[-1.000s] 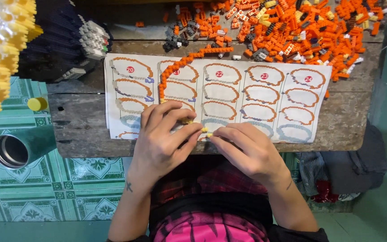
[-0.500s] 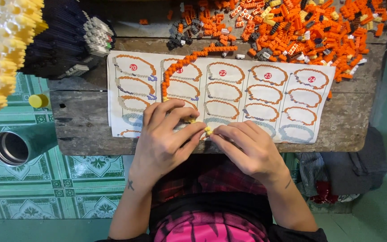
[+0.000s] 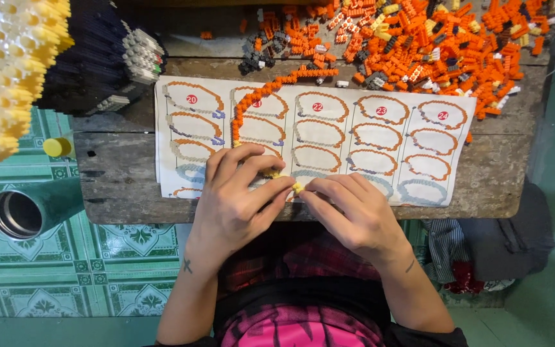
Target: Assembling small plastic building blocks into a curved chain following a numbered template on paper.
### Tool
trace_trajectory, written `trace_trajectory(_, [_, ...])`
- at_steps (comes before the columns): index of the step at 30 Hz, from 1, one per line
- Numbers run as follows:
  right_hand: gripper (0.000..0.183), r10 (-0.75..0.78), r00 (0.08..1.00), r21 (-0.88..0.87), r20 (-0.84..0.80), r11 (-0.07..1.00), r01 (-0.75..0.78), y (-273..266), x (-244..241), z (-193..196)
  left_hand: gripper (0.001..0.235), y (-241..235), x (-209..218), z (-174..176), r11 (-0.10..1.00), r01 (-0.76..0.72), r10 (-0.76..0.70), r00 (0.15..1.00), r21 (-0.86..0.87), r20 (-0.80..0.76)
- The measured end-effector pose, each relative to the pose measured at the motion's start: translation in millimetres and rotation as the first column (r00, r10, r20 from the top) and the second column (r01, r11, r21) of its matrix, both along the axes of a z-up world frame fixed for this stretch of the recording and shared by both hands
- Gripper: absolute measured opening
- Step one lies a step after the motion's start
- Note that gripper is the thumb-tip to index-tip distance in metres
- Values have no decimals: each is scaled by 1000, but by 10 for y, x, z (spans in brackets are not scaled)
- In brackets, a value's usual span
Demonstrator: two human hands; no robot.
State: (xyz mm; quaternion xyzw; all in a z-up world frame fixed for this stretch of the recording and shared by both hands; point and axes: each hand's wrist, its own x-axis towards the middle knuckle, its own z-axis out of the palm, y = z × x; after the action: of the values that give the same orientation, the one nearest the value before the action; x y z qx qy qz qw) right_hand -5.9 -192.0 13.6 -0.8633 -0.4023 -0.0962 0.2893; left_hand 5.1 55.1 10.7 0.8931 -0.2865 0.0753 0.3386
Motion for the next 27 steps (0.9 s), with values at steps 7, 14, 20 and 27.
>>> trace_trajectory(7, [9,-57,994,-120,-89,992,46,59,-19,104,7,-6,-5,-4,1000,-10,10,1000,5,13])
trace_trajectory(14, [9,-102,977,-165,-186,984,71,139,69,270,9,-7,-20,-16,999,-20,20,1000,26,10])
trace_trajectory(20, [9,-81,960,-74,-267,995,63,58,65,254,8,-20,-15,-39,999,-22,23,999,-23,29])
trace_trajectory(27, [16,-102,949,116,-299,983,142,-293,1,104,20,10,93,88,970,-237,239,971,-57,28])
